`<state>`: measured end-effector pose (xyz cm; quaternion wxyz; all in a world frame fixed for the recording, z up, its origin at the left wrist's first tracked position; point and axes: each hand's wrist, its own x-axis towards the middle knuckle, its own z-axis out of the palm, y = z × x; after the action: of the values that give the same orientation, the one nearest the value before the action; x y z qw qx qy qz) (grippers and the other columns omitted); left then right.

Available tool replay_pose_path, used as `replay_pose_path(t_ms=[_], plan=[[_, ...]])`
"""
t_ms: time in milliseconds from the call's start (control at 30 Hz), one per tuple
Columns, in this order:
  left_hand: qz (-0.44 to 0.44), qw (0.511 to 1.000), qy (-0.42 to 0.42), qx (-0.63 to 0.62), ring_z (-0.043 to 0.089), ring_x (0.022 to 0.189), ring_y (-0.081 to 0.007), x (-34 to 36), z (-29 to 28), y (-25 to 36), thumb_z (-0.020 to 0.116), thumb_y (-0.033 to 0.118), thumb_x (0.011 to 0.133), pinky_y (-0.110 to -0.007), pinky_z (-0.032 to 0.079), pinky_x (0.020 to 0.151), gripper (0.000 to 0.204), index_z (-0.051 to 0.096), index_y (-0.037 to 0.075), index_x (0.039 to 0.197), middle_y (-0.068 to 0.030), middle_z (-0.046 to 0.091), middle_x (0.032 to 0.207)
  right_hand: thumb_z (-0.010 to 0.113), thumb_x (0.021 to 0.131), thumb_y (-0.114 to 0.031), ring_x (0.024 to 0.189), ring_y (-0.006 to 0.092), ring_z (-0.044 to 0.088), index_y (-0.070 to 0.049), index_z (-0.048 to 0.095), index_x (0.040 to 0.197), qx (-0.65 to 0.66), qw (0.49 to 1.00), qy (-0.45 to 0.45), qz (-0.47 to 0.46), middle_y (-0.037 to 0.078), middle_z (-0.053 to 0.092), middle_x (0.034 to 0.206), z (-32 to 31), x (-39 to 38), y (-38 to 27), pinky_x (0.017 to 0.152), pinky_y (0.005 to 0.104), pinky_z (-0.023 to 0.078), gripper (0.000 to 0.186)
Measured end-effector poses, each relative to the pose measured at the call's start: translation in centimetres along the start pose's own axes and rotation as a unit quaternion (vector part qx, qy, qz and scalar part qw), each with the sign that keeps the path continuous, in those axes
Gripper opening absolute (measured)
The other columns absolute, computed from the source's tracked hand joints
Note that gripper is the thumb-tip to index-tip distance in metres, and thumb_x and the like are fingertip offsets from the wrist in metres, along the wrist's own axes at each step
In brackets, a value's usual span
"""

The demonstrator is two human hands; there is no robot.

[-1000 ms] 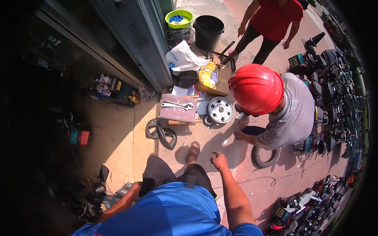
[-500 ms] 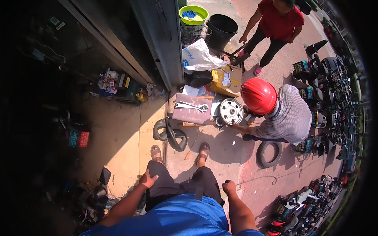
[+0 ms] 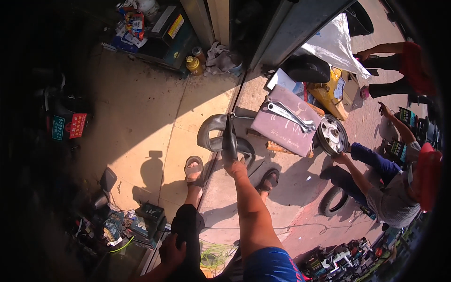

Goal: The person uses a screwdriver to pry a tire off a wheel rim. They pull out the inner tube from inside the tire and then remove the tire completely from the rim by hand.

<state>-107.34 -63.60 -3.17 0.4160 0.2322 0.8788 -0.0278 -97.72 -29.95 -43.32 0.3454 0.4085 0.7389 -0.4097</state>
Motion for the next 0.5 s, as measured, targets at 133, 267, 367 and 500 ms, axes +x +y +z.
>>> replay_pose_path(t_ms=[133,267,367,500], plan=[[0.024,1.0,-0.009,-0.014,0.062,0.113,-0.0478,0.6,-0.1,0.0,0.073,0.028,0.087,-0.053,0.051,0.097,0.052,0.061,-0.004,0.127,-0.0295,0.062,0.126,0.06,0.093,-0.049,0.12,0.0351,0.065,-0.014,0.068,0.128,-0.068,0.982,0.12,-0.129,0.014,0.071,0.125,-0.3,5.0,1.1,0.106,0.0593,0.044,0.051],[0.034,0.999,-0.04,-0.014,0.061,0.114,-0.0487,0.6,-0.3,1.4,0.071,0.026,0.088,-0.053,0.05,0.098,0.05,0.063,-0.004,0.126,-0.0311,0.061,0.129,0.071,0.086,-0.038,0.097,0.0398,0.071,-0.008,0.077,0.092,0.08,0.968,0.211,0.114,0.022,0.074,0.099,-0.7,2.2,1.9,0.083,0.046,0.057,0.032],[0.02,1.0,-0.021,0.008,0.062,0.113,-0.0482,0.7,-1.5,2.4,0.071,0.026,0.088,-0.053,0.05,0.097,0.047,0.064,-0.004,0.123,-0.0304,0.062,0.127,0.072,0.084,-0.031,0.086,0.0387,0.071,-0.016,0.08,0.092,0.056,0.961,0.269,0.027,0.018,0.073,0.089,-2.4,-4.0,-1.9,0.079,0.0477,0.056,0.019],[0.0,1.0,0.016,0.003,0.063,0.108,-0.0455,0.7,-1.8,4.5,0.071,0.025,0.087,-0.053,0.051,0.092,0.04,0.067,-0.002,0.116,-0.027,0.066,0.117,0.074,0.079,-0.015,0.08,0.0356,0.07,-0.013,0.076,0.083,0.075,0.948,0.289,-0.113,0.016,0.071,0.083,-6.8,-16.1,-4.1,0.074,0.0444,0.057,0.005]])
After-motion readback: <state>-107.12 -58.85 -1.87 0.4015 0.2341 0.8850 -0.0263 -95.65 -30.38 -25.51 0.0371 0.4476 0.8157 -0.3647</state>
